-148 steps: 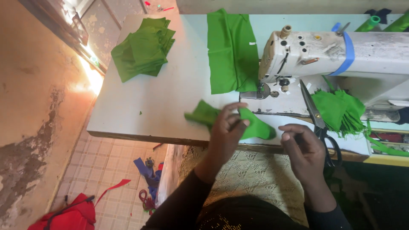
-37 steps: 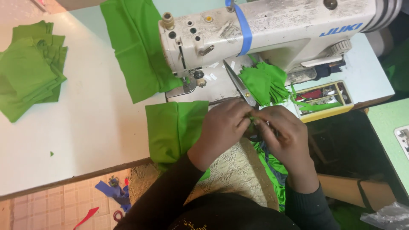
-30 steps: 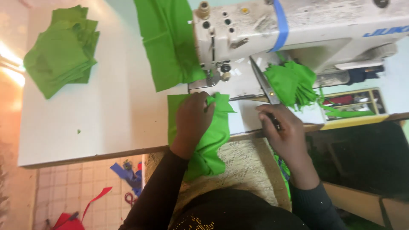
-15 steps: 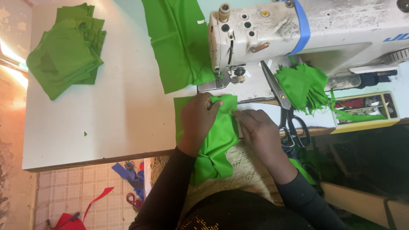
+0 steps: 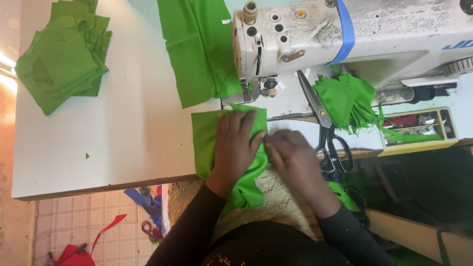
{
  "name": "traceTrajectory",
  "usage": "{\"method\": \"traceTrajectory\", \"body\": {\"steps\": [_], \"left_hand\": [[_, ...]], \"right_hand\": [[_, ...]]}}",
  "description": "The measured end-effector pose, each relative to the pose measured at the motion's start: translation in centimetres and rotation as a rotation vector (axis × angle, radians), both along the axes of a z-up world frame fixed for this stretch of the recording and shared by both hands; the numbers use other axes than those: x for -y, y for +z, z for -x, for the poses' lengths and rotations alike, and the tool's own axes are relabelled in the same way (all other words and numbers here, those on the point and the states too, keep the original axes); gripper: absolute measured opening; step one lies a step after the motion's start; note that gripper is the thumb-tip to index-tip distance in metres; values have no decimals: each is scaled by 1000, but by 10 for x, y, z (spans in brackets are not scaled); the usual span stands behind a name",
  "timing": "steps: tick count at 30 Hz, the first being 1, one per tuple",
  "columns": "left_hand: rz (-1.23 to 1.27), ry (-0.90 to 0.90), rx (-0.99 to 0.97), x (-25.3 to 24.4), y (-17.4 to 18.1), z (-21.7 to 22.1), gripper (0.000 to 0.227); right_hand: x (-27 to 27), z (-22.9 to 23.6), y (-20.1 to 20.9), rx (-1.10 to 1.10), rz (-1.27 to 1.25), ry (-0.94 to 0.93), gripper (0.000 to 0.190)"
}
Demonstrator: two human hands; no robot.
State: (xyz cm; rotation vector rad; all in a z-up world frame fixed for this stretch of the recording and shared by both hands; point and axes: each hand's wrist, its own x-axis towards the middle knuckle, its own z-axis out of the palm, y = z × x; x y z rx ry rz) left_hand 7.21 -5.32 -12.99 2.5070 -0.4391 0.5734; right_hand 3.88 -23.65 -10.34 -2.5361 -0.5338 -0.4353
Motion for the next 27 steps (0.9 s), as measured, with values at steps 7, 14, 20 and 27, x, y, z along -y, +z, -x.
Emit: {"method": "traceTrajectory", "body": {"steps": [7,14,20,27], "left_hand": [[-56,92,3,-26,-6,-37,56],[-5,63,7,-31,-6,-41,54],[-40,93,-31,-39,-23,-87,54],[-68,140,-62,-31,-16,-69,56]], "right_hand": [[116,-40,60,339,73,-153,23],[199,-58,37,398,312,-311,29],[172,-57,34,460,173,-335,31],[199,-65,-16,446,331,-472,21]]}}
